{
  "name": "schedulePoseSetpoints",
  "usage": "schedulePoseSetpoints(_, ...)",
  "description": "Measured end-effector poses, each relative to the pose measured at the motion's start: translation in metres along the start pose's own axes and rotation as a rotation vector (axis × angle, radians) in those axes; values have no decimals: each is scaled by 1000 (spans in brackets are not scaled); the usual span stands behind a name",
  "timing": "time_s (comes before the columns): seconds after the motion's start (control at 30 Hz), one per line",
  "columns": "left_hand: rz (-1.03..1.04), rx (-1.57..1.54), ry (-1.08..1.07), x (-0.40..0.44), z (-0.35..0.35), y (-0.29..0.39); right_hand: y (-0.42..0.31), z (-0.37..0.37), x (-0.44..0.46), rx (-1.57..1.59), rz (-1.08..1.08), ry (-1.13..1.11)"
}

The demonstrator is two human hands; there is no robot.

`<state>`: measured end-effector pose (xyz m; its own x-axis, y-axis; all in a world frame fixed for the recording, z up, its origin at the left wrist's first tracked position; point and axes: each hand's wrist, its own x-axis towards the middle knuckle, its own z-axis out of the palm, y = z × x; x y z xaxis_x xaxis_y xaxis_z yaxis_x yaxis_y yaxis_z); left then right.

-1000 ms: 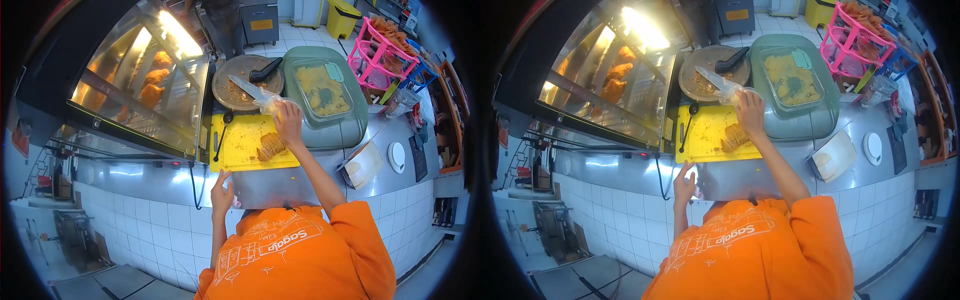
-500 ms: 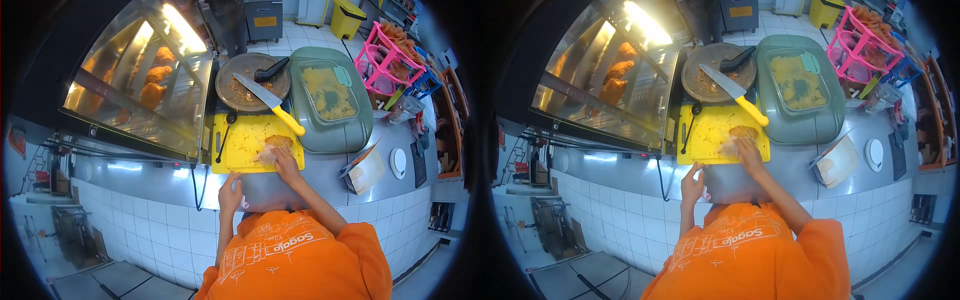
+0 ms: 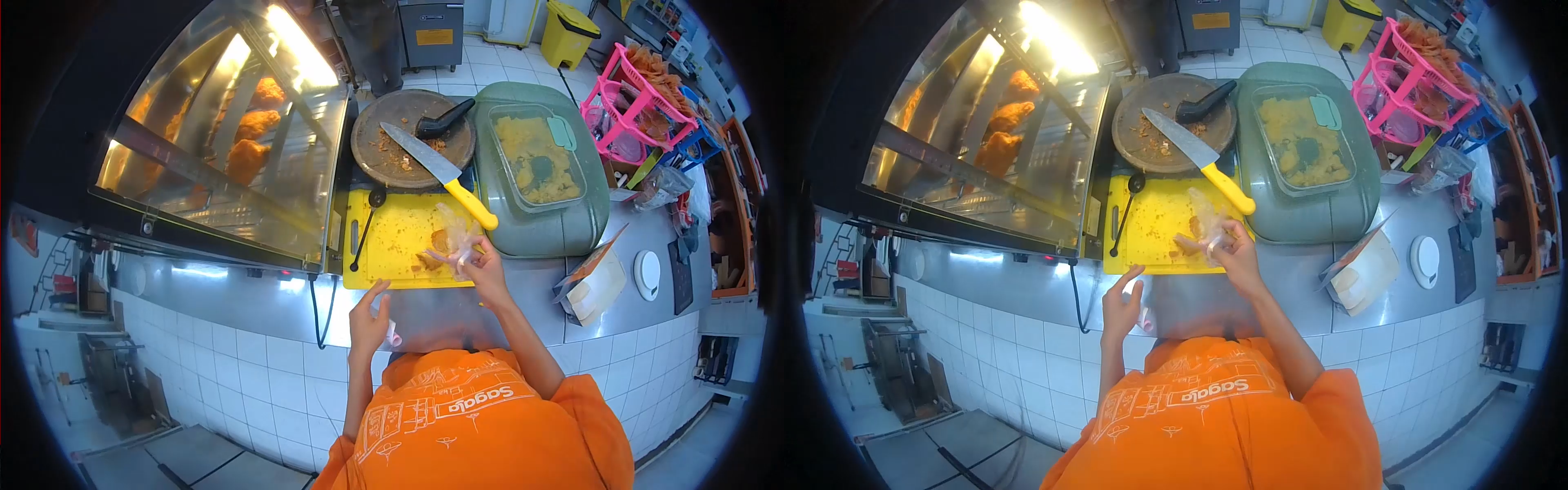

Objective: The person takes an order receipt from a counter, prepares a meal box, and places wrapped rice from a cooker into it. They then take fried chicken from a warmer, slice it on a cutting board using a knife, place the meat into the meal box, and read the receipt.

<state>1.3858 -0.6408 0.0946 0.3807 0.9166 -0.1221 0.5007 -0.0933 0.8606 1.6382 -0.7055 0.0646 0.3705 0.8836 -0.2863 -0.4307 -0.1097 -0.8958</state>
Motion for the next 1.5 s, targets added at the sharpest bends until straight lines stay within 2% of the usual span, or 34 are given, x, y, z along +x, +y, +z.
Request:
schedulePoseSetpoints(0.2, 66, -230, -144, 9, 2, 67, -49, 34, -21, 370, 29, -80)
schedulePoseSetpoints(0.4, 50, -241, -99, 4, -6, 87, -61, 56, -33, 576, 118, -146)
schedulePoseSetpoints(0.8, 8, -268, 59, -8, -28, 77, -64, 76, -38, 650, 140, -329)
schedulePoseSetpoints(1.0, -10, -285, 101, -12, -36, 89, -69, 88, -43, 629, 174, -218)
schedulePoseSetpoints(1.1, -20, -270, 146, -11, -34, 87, -52, 85, -37, 370, 9, -229)
schedulePoseSetpoints(1.2, -7, -129, 202, -3, -24, 63, -8, 92, -8, -211, -408, -12)
schedulePoseSetpoints(1.3, -63, 24, 214, 5, -8, 18, 34, 97, 14, -684, -560, 109)
schedulePoseSetpoints(1.4, -188, 140, 204, 1, 0, -9, 62, 105, 25, -757, -600, 80)
schedulePoseSetpoints(1.5, -272, 163, 207, -4, 0, -23, 42, 98, 18, -625, -394, 95)
